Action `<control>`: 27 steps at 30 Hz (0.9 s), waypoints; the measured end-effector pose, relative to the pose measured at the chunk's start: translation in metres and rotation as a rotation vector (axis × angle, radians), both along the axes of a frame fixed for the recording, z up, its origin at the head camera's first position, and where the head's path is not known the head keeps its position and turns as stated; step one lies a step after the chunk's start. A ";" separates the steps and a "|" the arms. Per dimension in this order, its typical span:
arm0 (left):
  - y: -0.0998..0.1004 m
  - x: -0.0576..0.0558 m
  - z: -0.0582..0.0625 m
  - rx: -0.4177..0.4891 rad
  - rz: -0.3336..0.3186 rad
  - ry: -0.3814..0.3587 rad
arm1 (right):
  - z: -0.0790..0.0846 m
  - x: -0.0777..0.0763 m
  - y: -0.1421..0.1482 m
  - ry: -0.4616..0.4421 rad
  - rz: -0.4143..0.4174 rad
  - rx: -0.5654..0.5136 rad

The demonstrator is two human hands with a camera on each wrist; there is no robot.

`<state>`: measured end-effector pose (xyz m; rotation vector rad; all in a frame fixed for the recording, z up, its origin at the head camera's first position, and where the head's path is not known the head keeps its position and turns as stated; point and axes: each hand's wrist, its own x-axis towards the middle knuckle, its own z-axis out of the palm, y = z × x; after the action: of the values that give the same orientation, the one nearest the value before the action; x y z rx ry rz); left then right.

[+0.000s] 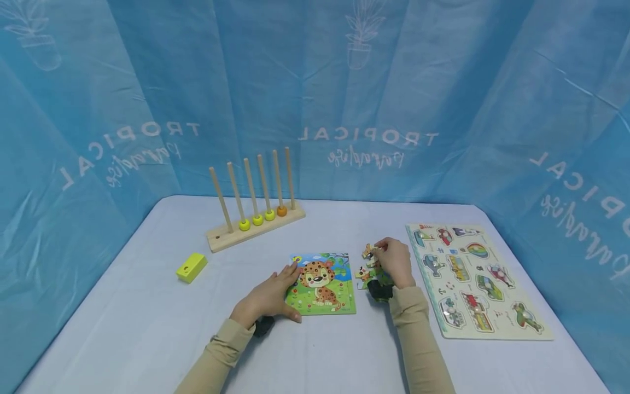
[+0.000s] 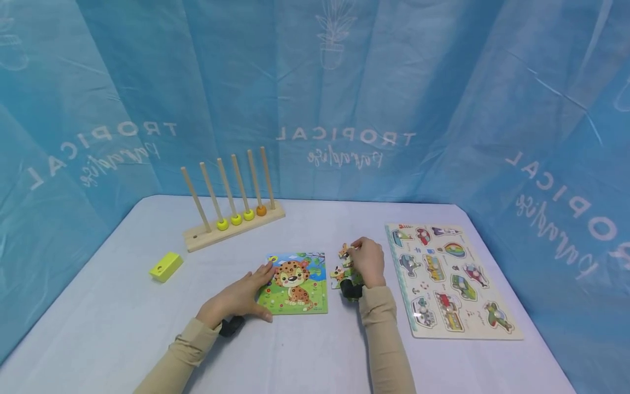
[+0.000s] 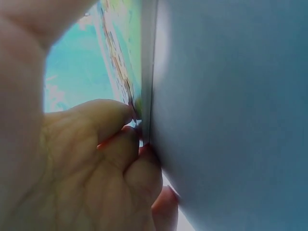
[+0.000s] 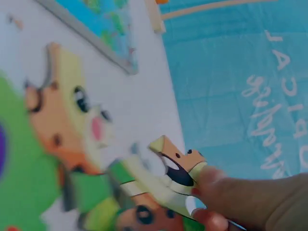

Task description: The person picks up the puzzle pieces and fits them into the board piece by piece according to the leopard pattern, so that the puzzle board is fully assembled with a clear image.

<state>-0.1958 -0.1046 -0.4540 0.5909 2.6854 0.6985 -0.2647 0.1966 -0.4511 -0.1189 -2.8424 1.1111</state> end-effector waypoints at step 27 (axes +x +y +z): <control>-0.001 -0.001 -0.001 -0.010 -0.001 -0.012 | -0.012 0.012 -0.074 -0.146 0.464 -0.083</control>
<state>-0.1966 -0.1051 -0.4552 0.5844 2.6760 0.6861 -0.2524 0.1222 -0.4629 0.4997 -3.0397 1.3461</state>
